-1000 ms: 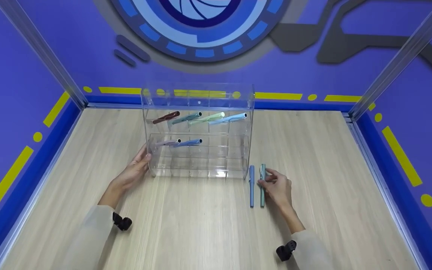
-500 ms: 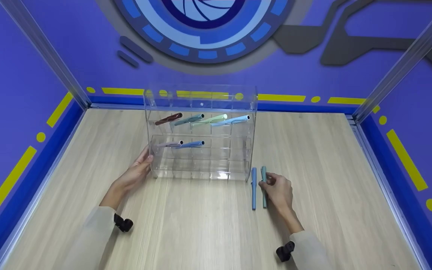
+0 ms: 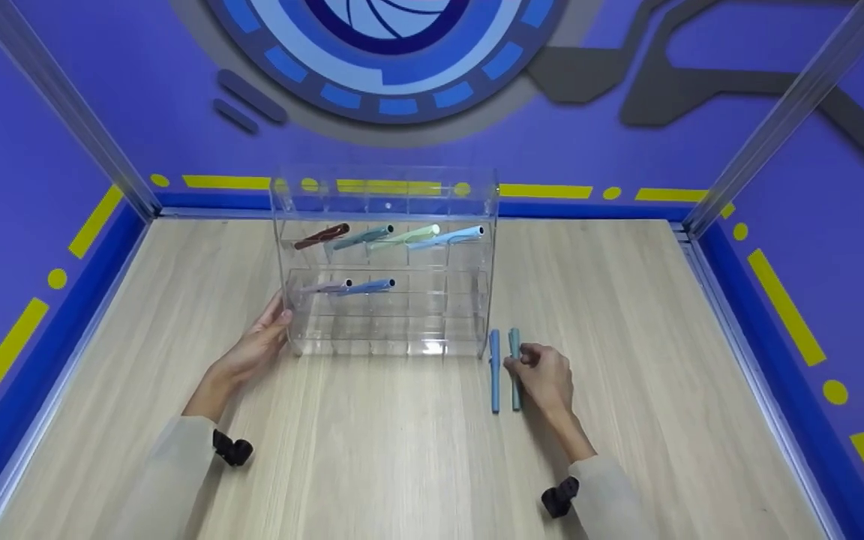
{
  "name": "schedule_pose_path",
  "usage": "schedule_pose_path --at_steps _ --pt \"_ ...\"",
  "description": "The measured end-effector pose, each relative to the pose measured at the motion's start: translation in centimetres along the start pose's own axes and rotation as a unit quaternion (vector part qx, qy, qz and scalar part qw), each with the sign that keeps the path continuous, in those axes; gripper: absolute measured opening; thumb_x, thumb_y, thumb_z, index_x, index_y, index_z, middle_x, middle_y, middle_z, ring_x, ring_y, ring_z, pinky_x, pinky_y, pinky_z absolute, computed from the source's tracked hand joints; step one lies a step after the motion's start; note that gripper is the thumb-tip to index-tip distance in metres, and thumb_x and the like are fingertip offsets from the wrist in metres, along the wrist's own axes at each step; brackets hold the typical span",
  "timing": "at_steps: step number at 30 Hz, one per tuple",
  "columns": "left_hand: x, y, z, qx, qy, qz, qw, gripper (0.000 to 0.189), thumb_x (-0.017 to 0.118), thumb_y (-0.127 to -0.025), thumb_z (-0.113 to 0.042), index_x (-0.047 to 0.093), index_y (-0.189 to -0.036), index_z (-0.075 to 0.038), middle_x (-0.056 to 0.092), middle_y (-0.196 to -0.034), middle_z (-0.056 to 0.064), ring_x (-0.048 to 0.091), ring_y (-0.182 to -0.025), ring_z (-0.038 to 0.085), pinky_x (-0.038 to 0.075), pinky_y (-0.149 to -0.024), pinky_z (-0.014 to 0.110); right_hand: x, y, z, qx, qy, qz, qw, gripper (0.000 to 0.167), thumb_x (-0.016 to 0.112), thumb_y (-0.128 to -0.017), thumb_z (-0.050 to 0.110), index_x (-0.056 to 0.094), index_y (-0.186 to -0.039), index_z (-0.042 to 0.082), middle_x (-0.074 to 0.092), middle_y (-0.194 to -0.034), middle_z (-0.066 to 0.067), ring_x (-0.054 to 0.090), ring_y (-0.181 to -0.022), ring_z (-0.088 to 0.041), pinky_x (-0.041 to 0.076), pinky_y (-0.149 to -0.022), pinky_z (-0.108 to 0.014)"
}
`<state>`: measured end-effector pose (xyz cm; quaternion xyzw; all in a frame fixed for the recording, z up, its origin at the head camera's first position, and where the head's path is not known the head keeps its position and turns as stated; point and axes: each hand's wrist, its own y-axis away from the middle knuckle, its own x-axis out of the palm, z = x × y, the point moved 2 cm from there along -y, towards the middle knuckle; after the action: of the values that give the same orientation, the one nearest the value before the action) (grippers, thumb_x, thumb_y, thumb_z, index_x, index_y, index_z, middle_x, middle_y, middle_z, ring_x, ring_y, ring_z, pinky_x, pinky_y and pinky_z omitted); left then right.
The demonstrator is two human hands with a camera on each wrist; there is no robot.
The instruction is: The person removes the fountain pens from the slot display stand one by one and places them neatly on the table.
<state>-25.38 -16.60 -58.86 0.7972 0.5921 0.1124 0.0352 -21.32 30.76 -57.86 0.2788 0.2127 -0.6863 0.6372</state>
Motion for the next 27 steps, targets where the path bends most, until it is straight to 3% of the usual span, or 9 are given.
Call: schedule_pose_path --at_steps 5,8,15,21,24,27 --pt "0.1 -0.1 0.2 0.001 -0.007 0.005 1.0000 0.070 0.044 -0.111 -0.030 0.000 -0.166 -0.027 -0.008 -0.174 0.003 -0.006 -0.162 0.024 0.004 -0.133 0.045 -1.5 1.2 1.6 -0.003 -0.020 0.006 0.9998 0.034 0.068 -0.099 0.015 0.068 -0.125 -0.006 0.073 -0.106 -0.025 0.076 -0.075 -0.020 0.060 -0.057 -0.022" --pt "0.1 -0.1 0.3 0.000 -0.003 0.004 1.0000 0.070 0.043 -0.112 -0.029 -0.001 -0.166 -0.027 -0.009 -0.174 0.003 -0.006 -0.162 0.025 0.003 -0.133 0.045 -2.3 1.8 3.4 -0.024 -0.032 0.014 0.9991 0.026 0.067 -0.100 0.012 0.071 -0.119 -0.005 0.074 -0.104 -0.025 0.075 -0.072 -0.016 0.061 -0.059 -0.024" --pt "-0.5 0.3 0.1 -0.009 -0.003 0.000 1.0000 0.072 0.046 -0.110 -0.034 0.000 -0.166 -0.029 -0.009 -0.174 0.003 -0.008 -0.162 0.023 0.002 -0.133 0.043 -1.6 2.7 8.2 -0.090 -0.074 0.031 0.9928 0.020 0.068 -0.099 0.009 0.073 -0.111 -0.006 0.074 -0.085 -0.021 0.069 -0.059 -0.012 0.058 -0.051 -0.020" --pt "-1.6 0.6 0.0 0.008 0.021 -0.011 0.9997 0.076 0.053 -0.108 -0.027 0.005 -0.166 -0.023 0.001 -0.174 0.009 0.003 -0.162 0.028 0.008 -0.133 0.046 0.2 2.9 11.6 -0.169 -0.120 0.069 0.9758 0.020 0.068 -0.099 0.010 0.075 -0.113 -0.003 0.076 -0.092 -0.019 0.071 -0.070 -0.011 0.062 -0.057 -0.026" --pt "-1.6 0.2 -0.3 0.030 0.035 0.007 0.9989 0.072 0.052 -0.109 -0.022 0.008 -0.166 -0.019 0.008 -0.173 0.010 0.008 -0.161 0.030 0.013 -0.132 0.049 0.7 2.8 12.5 -0.199 -0.167 0.082 0.9620 0.019 0.065 -0.099 0.002 0.072 -0.114 -0.006 0.075 -0.097 -0.018 0.072 -0.076 -0.008 0.064 -0.061 -0.027" --pt "-1.1 -0.4 -0.8 0.048 0.050 -0.004 0.9976 0.066 0.052 -0.108 -0.021 0.017 -0.164 -0.018 0.020 -0.169 0.009 0.018 -0.158 0.029 0.019 -0.130 0.051 0.9 2.4 13.1 -0.216 -0.202 0.086 0.9515 0.020 0.063 -0.098 -0.003 0.070 -0.117 -0.009 0.076 -0.102 -0.009 0.073 -0.081 -0.008 0.064 -0.065 -0.028"
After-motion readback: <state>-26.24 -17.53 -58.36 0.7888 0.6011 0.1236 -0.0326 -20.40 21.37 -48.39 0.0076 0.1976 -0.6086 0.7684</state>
